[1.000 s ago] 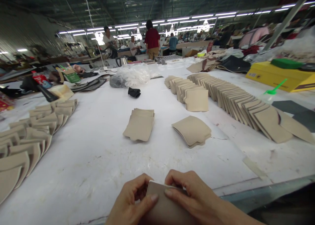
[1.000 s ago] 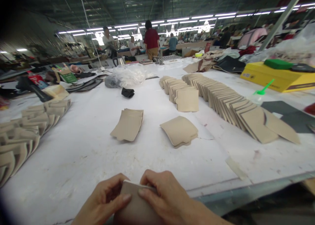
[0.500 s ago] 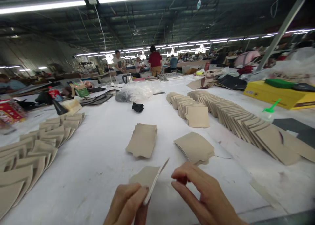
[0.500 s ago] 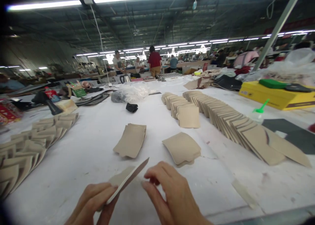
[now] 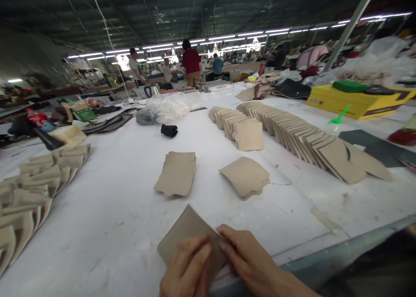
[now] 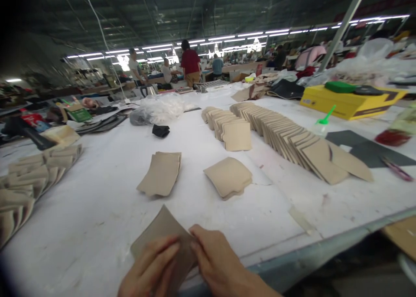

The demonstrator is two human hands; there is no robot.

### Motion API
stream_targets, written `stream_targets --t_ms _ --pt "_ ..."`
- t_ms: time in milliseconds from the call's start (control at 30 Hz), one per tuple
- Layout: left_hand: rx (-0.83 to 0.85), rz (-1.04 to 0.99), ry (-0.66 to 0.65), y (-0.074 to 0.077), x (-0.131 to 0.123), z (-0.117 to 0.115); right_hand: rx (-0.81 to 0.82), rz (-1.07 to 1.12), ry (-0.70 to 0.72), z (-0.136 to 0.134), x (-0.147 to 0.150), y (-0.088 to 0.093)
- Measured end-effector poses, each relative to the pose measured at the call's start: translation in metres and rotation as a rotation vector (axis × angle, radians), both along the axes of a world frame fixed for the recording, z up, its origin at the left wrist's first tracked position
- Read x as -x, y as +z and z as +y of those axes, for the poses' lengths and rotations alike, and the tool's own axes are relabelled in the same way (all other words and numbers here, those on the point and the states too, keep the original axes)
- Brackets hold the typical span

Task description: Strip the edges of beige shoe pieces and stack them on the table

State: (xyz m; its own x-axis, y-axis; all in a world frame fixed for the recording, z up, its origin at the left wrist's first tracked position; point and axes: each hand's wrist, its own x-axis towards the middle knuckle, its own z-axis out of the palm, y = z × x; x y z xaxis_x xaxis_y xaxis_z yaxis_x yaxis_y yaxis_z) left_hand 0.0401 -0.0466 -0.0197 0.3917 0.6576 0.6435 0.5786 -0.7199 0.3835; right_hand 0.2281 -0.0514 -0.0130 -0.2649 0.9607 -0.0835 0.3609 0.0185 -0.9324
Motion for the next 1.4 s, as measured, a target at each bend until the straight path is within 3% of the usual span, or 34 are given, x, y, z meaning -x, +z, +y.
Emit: stream_targets --t_ms 100,133,200,300,400,500,633,833,1100,1400 --pt "0.117 0.058 0.038 0.037 0.011 0.026 -0.018 -0.040 0.161 0.009 -0.013 0.031" --pt "0.246 0.104 0.011 0.047 0.013 0.033 0.001 -0.049 0.210 0.012 -0.016 0.040" --pt "0.669 0.194 -0.116 0.061 0.011 0.041 0.045 -0.062 0.263 0.015 -0.022 0.052" --pt "1.241 0.170 -0.280 0.063 0.006 0.041 0.110 -0.001 0.291 0.012 -0.024 0.047" --pt "1.435 0.052 -0.273 0.053 0.006 0.033 0.170 0.099 0.264 -0.002 -0.021 0.025" --pt "1.542 0.000 -0.284 0.045 0.012 0.028 0.137 0.011 0.194 -0.017 -0.018 0.007" --pt "1.563 -0.014 -0.313 0.040 0.016 0.024 0.000 -0.129 0.225 -0.022 -0.016 0.002" --pt "1.458 0.035 -0.213 0.039 0.006 0.015 -0.217 -0.207 0.274 -0.016 -0.011 0.008" --pt "1.344 0.104 -0.171 0.042 0.008 0.011 -0.336 -0.287 0.295 -0.015 -0.006 0.009" --pt "1.268 0.097 -0.146 0.033 0.008 0.008 -0.388 -0.372 0.349 -0.010 -0.005 0.005"
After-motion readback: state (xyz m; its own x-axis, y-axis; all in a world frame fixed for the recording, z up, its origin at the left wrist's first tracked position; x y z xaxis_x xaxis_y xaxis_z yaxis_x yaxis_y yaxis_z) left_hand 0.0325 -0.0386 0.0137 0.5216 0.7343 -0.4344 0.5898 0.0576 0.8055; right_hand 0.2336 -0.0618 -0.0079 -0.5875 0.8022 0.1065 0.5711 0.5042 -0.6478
